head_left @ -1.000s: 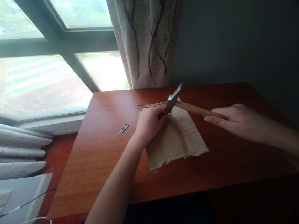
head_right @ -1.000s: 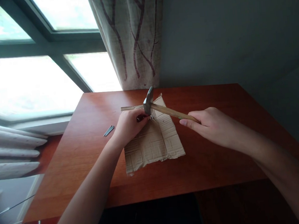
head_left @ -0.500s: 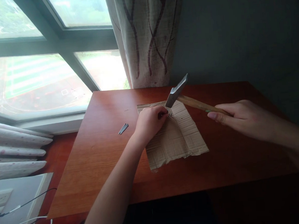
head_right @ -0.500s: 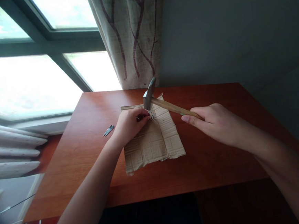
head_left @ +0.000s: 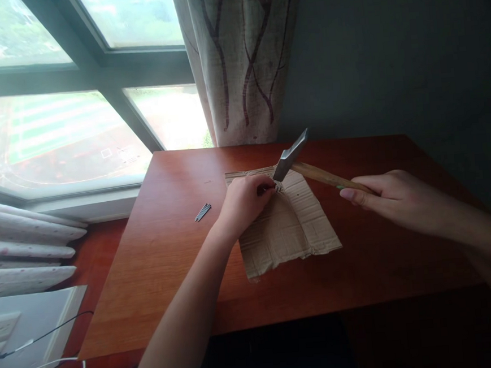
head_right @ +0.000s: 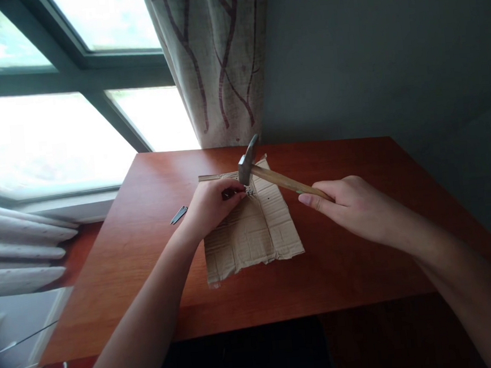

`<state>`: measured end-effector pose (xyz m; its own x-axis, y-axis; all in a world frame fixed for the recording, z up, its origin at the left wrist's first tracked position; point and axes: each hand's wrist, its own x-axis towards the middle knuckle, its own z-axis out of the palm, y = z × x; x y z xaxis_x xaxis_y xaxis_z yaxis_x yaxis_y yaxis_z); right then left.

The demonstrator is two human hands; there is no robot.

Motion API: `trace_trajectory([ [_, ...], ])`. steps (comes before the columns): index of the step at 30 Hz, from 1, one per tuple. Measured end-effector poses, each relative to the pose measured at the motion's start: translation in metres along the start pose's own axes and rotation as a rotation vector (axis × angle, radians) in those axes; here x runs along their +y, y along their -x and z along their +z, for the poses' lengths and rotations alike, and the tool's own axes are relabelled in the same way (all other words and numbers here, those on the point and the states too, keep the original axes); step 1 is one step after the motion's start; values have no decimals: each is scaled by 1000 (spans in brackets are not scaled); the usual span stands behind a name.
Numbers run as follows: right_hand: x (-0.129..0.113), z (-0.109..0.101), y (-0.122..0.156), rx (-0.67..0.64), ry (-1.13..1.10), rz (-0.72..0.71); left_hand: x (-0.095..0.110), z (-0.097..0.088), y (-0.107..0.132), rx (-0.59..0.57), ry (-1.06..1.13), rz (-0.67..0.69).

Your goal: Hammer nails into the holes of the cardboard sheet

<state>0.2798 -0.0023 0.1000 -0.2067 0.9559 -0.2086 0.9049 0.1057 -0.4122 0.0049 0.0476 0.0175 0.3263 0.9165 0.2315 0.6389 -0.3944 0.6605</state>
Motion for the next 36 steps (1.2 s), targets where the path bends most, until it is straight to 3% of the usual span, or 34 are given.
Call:
trace_trajectory([
  [3,1,0,2,-7,-3,29,3,-6,8,29,-60,10],
  [8,1,-1,7,-26,-6,86,6,-12,31,53,-224,227],
  [12,-1,-1,7,-24,-1,88,-1,-8,42,22,-275,298],
  [20,-1,2,2,-27,18,88,-8,-3,44,-27,-278,278],
  [36,-2,4,-4,-13,32,32,-10,0,45,9,-274,274],
])
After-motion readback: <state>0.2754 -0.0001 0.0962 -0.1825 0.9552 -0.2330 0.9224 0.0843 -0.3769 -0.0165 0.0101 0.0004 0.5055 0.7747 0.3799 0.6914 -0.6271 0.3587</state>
